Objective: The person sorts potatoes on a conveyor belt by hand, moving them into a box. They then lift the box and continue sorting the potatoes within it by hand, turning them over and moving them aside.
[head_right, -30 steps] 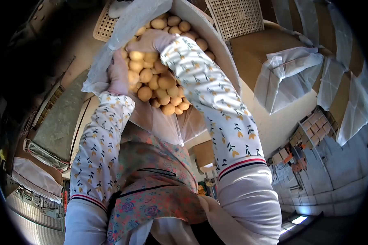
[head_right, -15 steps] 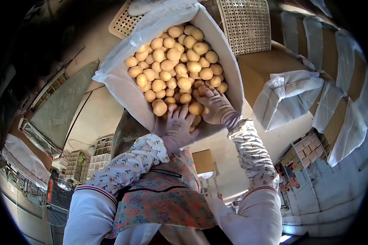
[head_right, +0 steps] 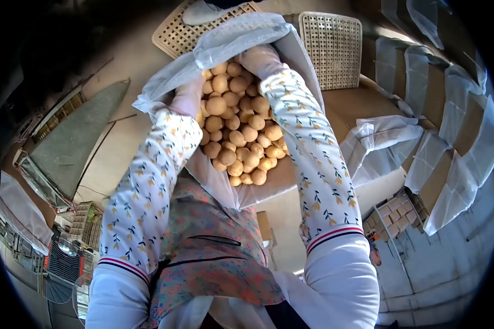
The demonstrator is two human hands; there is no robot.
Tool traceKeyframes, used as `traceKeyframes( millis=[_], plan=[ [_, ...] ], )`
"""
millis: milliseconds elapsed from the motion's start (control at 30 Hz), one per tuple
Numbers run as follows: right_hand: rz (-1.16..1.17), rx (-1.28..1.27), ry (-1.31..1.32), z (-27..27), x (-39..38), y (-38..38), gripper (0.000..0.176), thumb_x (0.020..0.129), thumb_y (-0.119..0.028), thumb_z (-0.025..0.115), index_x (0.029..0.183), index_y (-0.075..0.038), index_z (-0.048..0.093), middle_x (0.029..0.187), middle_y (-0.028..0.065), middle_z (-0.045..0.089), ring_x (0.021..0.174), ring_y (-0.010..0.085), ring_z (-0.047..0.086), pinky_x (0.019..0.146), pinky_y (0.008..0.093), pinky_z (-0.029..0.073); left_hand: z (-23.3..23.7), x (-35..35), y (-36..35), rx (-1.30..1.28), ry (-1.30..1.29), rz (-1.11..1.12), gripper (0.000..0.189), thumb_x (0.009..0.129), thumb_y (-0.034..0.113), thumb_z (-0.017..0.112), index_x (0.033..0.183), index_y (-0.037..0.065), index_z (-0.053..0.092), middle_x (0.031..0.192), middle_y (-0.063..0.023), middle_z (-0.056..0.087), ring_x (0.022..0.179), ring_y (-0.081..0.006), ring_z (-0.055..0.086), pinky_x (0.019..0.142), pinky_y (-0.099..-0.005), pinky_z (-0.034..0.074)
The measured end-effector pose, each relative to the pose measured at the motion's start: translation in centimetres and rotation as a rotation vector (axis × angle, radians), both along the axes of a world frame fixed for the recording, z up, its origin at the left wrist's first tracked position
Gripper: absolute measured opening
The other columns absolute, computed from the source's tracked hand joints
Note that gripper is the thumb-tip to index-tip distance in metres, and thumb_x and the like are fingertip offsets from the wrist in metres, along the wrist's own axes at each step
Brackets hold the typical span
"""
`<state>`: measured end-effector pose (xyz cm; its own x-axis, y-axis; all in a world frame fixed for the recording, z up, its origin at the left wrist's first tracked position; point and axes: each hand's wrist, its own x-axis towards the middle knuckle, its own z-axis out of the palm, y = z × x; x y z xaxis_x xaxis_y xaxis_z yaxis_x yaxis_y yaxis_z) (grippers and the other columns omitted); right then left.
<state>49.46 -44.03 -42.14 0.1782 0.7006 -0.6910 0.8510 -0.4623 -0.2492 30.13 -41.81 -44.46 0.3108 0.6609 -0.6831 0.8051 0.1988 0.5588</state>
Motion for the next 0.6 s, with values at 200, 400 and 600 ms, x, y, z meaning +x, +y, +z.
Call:
traceKeyframes(
  millis=[200,400,600],
  plan=[
    [0.102,0.276,-0.179,-4.9,-0.5,-0.6,0.039,0.098,-0.038,0.049,0.122,-0.012,0.068,0.127,0.0129,0.067,0.117,0.0346,0.061,0.104,0.045,0.045,0.8,0.9,0.3,-0.026,0.063,-0.046,0.05,0.102,0.034,0.046,0.138,-0.001,0.052,0.133,-0.0172,0.059,0.123,-0.0313,0.054,0.108,-0.0379,0.041],
    [0.145,0.155,-0.04,-3.5,-1.9,-2.4,0.058,0.097,-0.058,0.042,0.132,-0.015,0.062,0.14,0.0135,0.057,0.128,0.0345,0.054,0.109,0.0482,0.04,1.2,0.7,-0.3,0.046,0.066,-0.048,0.058,0.101,0.043,0.046,0.139,0.0,0.053,0.136,-0.02,0.058,0.127,-0.0341,0.054,0.11,-0.0392,0.04],
    [0.023,0.122,-0.046,1.6,-5.0,-6.3,0.049,0.098,-0.058,0.041,0.128,-0.028,0.065,0.126,0.0278,0.058,0.123,0.0401,0.053,0.113,0.0578,0.028,0.9,0.3,-1.2,-0.237,0.288,-0.187,0.082,0.092,0.067,0.04,0.141,0.002,0.052,0.135,-0.0272,0.059,0.131,-0.043,0.051,0.112,-0.0442,0.037]
  ],
)
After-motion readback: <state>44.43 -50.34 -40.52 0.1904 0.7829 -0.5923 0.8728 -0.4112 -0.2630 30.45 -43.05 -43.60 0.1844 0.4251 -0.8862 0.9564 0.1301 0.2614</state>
